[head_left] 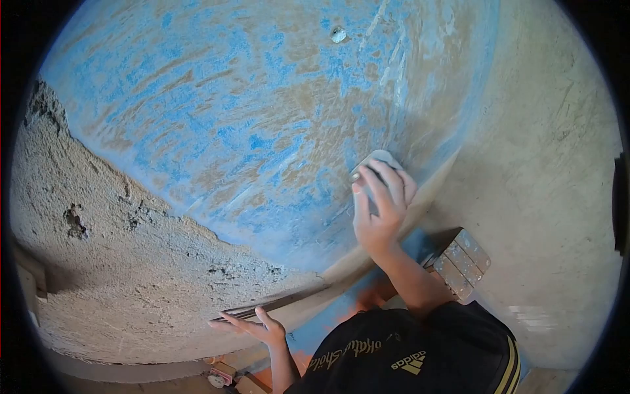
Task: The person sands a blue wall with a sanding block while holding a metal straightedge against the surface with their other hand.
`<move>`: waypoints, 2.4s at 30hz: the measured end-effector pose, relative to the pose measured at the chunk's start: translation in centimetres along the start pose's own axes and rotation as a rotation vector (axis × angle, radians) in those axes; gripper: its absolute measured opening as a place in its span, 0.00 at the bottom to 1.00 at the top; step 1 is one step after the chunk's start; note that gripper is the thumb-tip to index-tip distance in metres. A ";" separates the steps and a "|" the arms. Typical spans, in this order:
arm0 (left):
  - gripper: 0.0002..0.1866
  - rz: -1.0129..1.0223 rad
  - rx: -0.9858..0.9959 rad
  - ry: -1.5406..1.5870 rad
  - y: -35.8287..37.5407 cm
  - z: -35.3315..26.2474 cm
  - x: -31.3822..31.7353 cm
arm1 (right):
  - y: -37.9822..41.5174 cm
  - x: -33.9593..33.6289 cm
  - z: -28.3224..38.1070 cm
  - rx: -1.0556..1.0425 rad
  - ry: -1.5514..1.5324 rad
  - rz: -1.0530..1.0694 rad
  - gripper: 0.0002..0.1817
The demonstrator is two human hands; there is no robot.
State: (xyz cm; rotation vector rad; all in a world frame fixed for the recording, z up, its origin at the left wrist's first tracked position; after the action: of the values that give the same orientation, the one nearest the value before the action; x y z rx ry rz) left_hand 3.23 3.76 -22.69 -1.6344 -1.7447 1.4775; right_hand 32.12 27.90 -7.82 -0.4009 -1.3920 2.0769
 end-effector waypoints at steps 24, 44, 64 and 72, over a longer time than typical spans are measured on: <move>0.47 0.018 0.006 0.007 0.4 0.1 0.0 | 0.5 0.2 0.5 -0.020 -0.091 -0.094 0.19; 0.47 -0.021 -0.099 0.003 0.7 -0.7 0.5 | -1.5 -0.4 -2.5 -0.198 -0.091 -0.028 0.14; 0.47 -0.027 -0.323 0.064 3.6 -14.2 5.6 | -9.0 -2.2 -22.3 -0.223 0.015 0.014 0.17; 0.48 -0.043 -0.348 0.140 4.1 -19.9 7.9 | -9.1 -2.3 -24.8 -0.225 -0.067 0.046 0.19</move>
State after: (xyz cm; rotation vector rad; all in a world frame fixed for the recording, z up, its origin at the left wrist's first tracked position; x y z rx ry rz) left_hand 19.01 18.74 -21.08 -1.8001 -2.0264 1.0545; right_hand 50.36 47.01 -9.69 -0.4634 -1.6784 1.9920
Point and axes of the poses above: each hand's wrist, its own y-axis away from the middle knuckle, its own x-axis out of the palm, z = x × y, the point moved 9 cm from there along -y, towards the middle knuckle, and after that the axes turned 9 degrees about -z, right-handed, at the moved point
